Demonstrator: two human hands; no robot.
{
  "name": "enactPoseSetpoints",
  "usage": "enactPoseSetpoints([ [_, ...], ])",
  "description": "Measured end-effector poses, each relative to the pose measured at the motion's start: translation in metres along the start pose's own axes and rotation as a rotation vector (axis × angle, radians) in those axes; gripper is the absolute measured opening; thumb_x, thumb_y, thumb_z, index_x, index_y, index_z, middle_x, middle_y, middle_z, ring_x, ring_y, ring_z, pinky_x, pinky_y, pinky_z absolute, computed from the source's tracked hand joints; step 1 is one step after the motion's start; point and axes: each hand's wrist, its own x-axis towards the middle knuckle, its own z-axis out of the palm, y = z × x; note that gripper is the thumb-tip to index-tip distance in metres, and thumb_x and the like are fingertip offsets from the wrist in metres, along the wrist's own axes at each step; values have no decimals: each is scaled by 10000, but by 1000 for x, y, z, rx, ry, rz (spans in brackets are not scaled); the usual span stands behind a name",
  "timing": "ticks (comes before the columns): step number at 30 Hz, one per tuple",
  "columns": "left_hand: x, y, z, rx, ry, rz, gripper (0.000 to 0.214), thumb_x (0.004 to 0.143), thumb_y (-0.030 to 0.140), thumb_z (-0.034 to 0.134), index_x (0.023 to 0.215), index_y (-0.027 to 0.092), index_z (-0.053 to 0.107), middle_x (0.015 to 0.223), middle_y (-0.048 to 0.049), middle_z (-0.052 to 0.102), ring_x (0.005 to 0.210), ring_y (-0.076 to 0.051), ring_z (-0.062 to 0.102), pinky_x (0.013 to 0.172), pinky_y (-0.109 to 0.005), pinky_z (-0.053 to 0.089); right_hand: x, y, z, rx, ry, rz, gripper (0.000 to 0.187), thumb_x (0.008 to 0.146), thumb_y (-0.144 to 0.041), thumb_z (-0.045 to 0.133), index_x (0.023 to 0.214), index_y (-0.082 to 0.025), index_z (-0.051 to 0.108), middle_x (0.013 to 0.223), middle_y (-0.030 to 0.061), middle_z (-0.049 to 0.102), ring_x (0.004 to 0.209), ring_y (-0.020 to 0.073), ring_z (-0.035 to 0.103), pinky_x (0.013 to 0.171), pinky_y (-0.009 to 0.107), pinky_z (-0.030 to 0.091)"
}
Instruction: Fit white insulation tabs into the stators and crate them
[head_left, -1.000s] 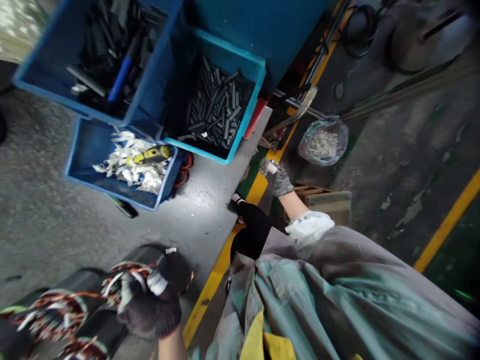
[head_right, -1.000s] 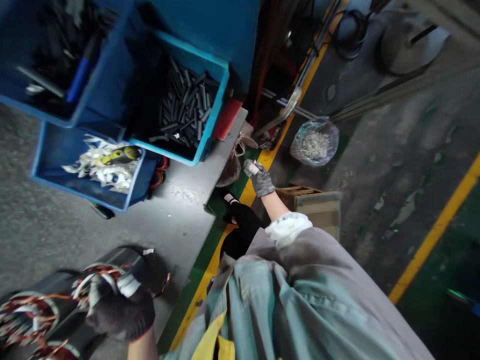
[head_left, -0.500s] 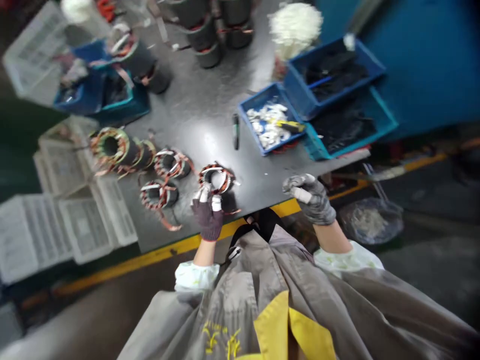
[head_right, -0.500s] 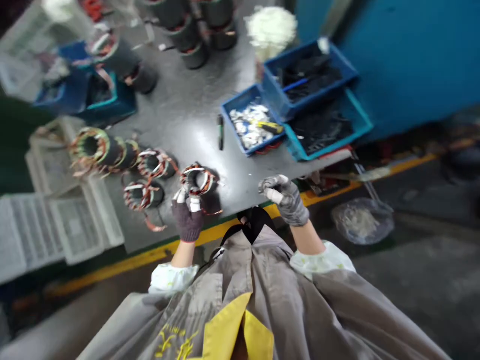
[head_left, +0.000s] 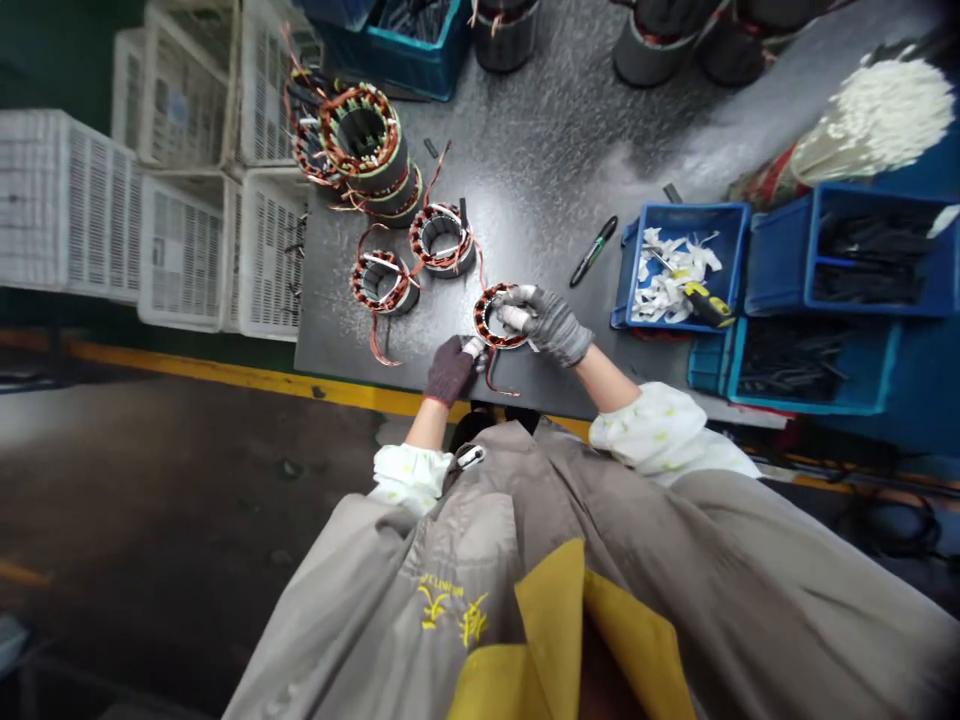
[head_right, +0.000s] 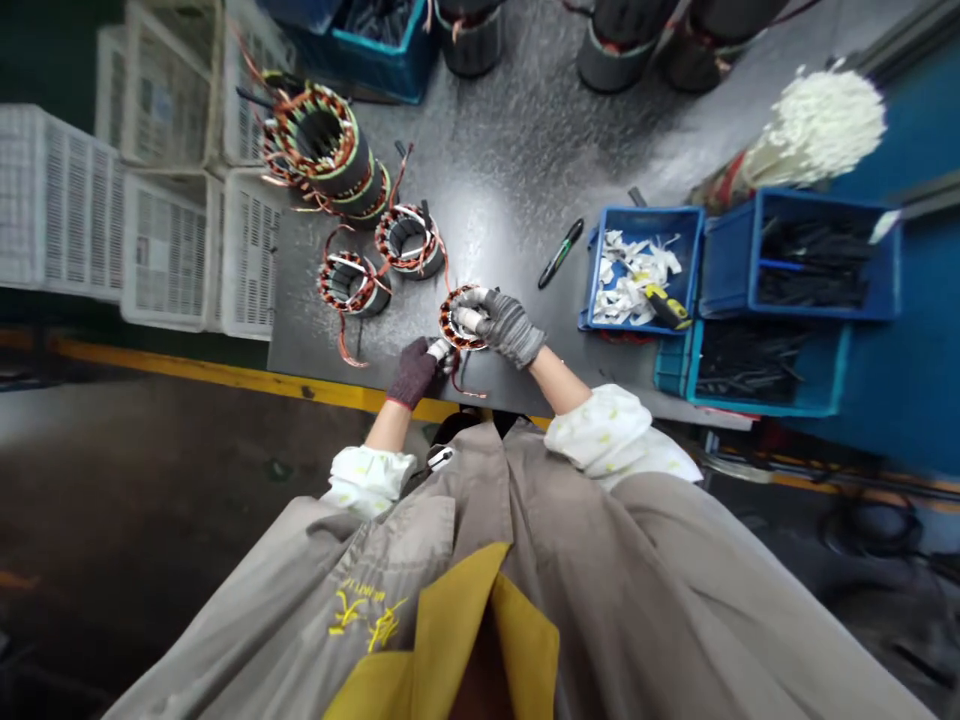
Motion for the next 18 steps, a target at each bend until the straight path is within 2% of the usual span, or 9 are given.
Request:
enactPoseSetpoints([
  [3,2,25,-19,177,-15,72,293,948,409,671,712,235,658,696,-32,702,728,-212,656,759,-350,556,13,16,5,-95,-5,61,297,787,-443,901,918,-216,763,843,22,758,727,183,663,840,390,628],
  [6,9,49,-42,279,111,263,313,889,442,770,701,234,631,709,-13,683,767,-199,644,811,-336,548,14,22,3,-32,10,68,335,799,-474,921,931,-220,746,846,17,746,731,174,673,783,345,621],
  [8,14,54,-50,118,220,340,300,895,501,789,816,227,695,779,-11,721,788,-182,666,829,-321,564,12,19,1,60,8,97,425,780,-557,938,942,-225,729,809,3,733,699,157,669,690,300,612],
  [10,15,43,-50,-184,355,334,329,950,548,730,1009,226,748,887,-25,773,792,-164,699,830,-312,593,11,15,0,132,0,142,507,750,-637,947,938,-227,714,739,-17,715,639,138,651,590,256,580],
  [12,10,19,-41,-408,493,239,374,990,561,673,1141,229,757,981,-54,807,822,-162,738,853,-323,627,11,12,-1,161,-10,176,551,728,-676,956,924,-227,703,690,-30,705,593,124,636,525,225,540],
  [13,6,5,-33,-447,538,170,383,994,556,671,1167,226,763,1026,-74,820,867,-172,760,889,-341,643,11,10,-1,161,-13,186,560,720,-681,962,916,-227,699,683,-32,706,580,119,631,508,215,525],
  [15,-1,-20,-12,-409,532,61,396,984,530,710,1202,207,781,1159,-125,835,1047,-222,794,1026,-402,647,11,9,-2,142,-17,196,562,719,-673,972,916,-224,696,697,-28,716,570,110,627,502,209,514],
  [16,-3,-29,0,-369,498,50,415,977,519,735,1229,195,789,1243,-148,828,1160,-255,786,1108,-437,625,11,8,-2,127,-18,201,558,730,-668,969,924,-222,695,703,-25,717,567,108,626,506,212,516],
  [18,-3,-36,23,-305,432,112,474,964,517,774,1299,181,789,1398,-173,783,1331,-302,734,1230,-477,559,12,6,-3,95,-28,211,544,767,-665,951,933,-218,688,699,-19,707,564,112,626,518,223,524],
])
